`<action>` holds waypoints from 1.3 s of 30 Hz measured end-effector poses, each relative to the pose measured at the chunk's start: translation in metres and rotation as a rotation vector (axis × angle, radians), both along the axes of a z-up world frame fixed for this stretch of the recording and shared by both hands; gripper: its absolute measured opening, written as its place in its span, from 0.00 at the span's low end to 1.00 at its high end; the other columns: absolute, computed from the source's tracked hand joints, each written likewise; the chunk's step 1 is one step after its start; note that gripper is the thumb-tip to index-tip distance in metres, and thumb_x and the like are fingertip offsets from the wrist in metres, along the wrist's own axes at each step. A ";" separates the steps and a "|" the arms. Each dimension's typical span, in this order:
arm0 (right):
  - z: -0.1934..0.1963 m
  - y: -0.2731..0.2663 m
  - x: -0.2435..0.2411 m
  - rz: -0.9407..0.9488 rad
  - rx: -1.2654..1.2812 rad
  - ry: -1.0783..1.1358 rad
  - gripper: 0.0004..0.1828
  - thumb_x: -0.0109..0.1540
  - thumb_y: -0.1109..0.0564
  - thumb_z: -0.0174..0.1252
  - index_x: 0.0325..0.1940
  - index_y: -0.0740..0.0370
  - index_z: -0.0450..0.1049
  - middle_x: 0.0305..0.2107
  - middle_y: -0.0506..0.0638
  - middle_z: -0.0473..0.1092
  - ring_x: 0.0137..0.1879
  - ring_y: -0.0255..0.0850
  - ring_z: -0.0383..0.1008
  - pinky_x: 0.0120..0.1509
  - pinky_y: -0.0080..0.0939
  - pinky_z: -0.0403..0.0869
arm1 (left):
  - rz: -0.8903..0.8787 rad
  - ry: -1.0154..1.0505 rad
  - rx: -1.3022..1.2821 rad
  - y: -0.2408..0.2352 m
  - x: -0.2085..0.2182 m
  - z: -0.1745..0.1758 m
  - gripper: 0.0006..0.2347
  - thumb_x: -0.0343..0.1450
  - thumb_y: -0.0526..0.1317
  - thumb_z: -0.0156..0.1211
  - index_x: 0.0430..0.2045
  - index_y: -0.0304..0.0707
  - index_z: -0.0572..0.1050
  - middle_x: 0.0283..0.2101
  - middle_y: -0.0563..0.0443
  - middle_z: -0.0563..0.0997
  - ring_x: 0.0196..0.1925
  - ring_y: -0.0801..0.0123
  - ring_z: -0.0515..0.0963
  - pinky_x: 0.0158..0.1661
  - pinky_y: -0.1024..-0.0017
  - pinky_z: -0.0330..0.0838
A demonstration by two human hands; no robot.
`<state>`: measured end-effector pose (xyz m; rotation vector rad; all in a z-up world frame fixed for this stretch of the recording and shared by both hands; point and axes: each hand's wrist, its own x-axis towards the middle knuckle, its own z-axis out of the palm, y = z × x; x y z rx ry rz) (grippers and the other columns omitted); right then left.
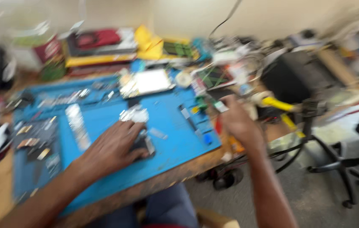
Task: The person uses a yellow screwdriver to pry and adjust a phone battery on a blue work mat, then uses a toothbrush to clean the battery surface. The person handles the battery and screwdriver throughout the clip.
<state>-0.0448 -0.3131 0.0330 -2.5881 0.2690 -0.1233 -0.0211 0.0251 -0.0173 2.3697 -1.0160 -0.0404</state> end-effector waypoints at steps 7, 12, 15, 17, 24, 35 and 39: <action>0.009 0.019 -0.115 -0.135 -0.357 0.002 0.22 0.68 0.54 0.53 0.67 0.51 0.75 0.38 0.59 0.74 0.41 0.55 0.74 0.44 0.57 0.70 | -0.097 -0.074 0.009 0.012 -0.003 -0.003 0.28 0.55 0.47 0.78 0.46 0.38 0.72 0.45 0.43 0.75 0.52 0.48 0.72 0.51 0.54 0.70; -0.027 0.060 -0.134 0.227 -0.081 -0.310 0.20 0.68 0.55 0.56 0.65 0.46 0.73 0.39 0.49 0.75 0.40 0.33 0.74 0.39 0.41 0.72 | -0.093 -0.021 0.111 0.012 -0.005 -0.008 0.26 0.57 0.47 0.77 0.50 0.46 0.77 0.45 0.46 0.74 0.53 0.53 0.72 0.53 0.57 0.71; -0.058 0.084 -0.150 0.113 -0.123 -0.118 0.26 0.63 0.58 0.60 0.65 0.44 0.75 0.20 0.47 0.64 0.24 0.35 0.64 0.28 0.42 0.68 | -0.116 -0.012 0.114 0.013 0.001 -0.008 0.25 0.58 0.48 0.76 0.49 0.49 0.79 0.46 0.47 0.75 0.53 0.55 0.72 0.54 0.57 0.71; -0.075 0.089 -0.159 0.119 -0.133 -0.117 0.25 0.62 0.58 0.60 0.64 0.43 0.74 0.19 0.45 0.64 0.22 0.34 0.64 0.25 0.43 0.67 | -0.124 -0.021 0.091 0.013 0.002 -0.008 0.25 0.58 0.49 0.76 0.50 0.49 0.80 0.46 0.47 0.75 0.52 0.55 0.72 0.55 0.58 0.70; -0.096 0.099 -0.149 0.232 -0.224 -0.139 0.31 0.60 0.62 0.60 0.68 0.46 0.71 0.22 0.48 0.62 0.23 0.37 0.66 0.28 0.45 0.70 | -0.135 -0.032 0.037 0.014 0.003 -0.015 0.25 0.57 0.48 0.77 0.48 0.46 0.80 0.49 0.46 0.75 0.54 0.55 0.71 0.55 0.58 0.69; -0.077 0.105 -0.144 0.270 -0.253 -0.103 0.32 0.57 0.62 0.60 0.66 0.46 0.71 0.23 0.47 0.64 0.25 0.40 0.71 0.30 0.47 0.71 | -0.154 -0.066 -0.004 0.017 0.005 -0.013 0.27 0.56 0.45 0.78 0.49 0.40 0.79 0.49 0.44 0.75 0.53 0.51 0.71 0.54 0.56 0.70; -0.075 0.105 -0.143 0.284 -0.326 -0.108 0.31 0.59 0.63 0.61 0.67 0.48 0.71 0.25 0.54 0.64 0.27 0.48 0.70 0.31 0.50 0.70 | -0.143 -0.060 -0.028 0.015 0.002 -0.018 0.26 0.56 0.46 0.78 0.48 0.41 0.79 0.50 0.44 0.75 0.52 0.51 0.72 0.53 0.56 0.71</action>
